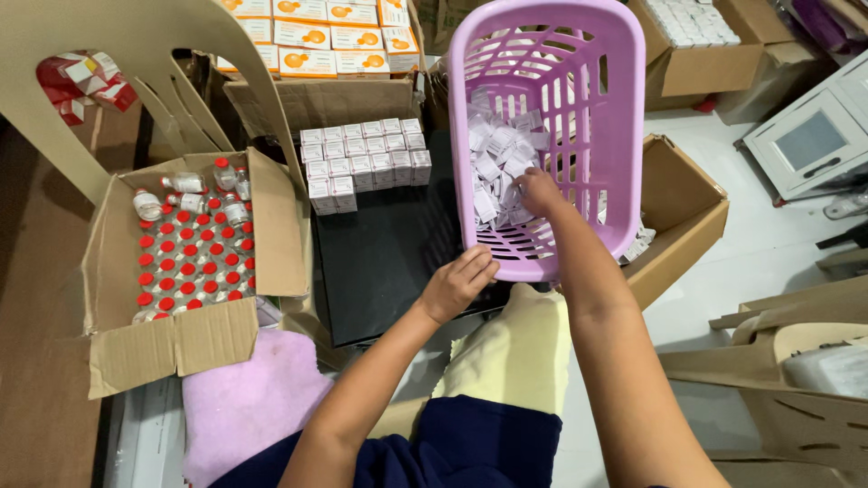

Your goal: The person repeatedly picks small bottles with red caps from a cardboard box, places them into small white boxes, and stacks the closed boxes on the table. The person also handles folded paper inserts from a pink basket and places them into the boxes before closing them.

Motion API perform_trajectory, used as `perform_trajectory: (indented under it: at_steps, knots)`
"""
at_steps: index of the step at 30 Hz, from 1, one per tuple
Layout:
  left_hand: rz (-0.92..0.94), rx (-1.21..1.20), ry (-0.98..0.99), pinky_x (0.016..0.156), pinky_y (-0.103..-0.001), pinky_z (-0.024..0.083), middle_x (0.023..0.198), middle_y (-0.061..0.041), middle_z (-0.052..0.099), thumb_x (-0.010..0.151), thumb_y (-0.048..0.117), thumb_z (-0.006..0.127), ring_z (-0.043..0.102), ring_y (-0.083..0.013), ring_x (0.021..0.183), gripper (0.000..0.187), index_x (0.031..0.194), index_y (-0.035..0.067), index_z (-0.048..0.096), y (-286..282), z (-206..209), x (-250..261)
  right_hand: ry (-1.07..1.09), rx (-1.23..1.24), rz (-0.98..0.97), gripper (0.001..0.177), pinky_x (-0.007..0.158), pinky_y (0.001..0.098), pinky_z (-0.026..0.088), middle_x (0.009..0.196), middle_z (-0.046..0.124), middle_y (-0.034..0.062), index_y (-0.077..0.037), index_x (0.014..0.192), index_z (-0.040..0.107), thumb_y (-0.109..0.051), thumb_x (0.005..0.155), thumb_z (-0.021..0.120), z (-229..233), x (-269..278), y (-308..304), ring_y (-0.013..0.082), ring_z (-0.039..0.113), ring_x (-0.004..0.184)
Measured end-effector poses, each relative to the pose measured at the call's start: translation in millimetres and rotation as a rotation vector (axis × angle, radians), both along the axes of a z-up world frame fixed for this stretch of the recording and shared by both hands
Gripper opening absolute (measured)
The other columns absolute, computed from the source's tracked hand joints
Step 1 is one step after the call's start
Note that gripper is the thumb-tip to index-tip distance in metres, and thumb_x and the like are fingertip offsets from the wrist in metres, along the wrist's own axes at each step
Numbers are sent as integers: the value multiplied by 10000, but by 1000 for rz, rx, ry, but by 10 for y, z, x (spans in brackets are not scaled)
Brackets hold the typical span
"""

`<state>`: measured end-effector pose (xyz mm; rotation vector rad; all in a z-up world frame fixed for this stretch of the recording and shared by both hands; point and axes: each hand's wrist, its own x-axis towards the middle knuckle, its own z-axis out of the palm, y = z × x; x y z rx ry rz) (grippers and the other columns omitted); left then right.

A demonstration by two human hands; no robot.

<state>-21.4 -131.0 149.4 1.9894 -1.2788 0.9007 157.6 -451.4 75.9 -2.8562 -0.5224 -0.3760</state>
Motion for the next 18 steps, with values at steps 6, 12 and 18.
perform_trajectory:
  at_steps: [6,12,18]
  knots:
    - [-7,9,4,959,-350,594,1213,-110,650,858,55,675,628,-265,1242,301,1156,16,688,7,-33,13,242,104,-330,223,915,489,536,1087,740,206,-103,1135,666,-29,937,595,-5,-43,-15,413,688,1098]
    - [-11,-8,-7,959,-347,597,1220,-115,652,846,37,671,627,-274,1247,310,1156,18,691,2,-58,34,309,-171,-157,644,977,483,470,1287,576,187,-200,1233,689,-129,612,846,199,-156,198,425,510,1175]
    - [-21,11,-23,952,-329,606,1211,-98,665,878,33,685,642,-252,1244,267,1145,28,694,48,-116,-19,273,-243,-151,222,977,478,522,1261,592,148,-219,1041,777,-129,846,721,54,-279,348,361,537,1239]
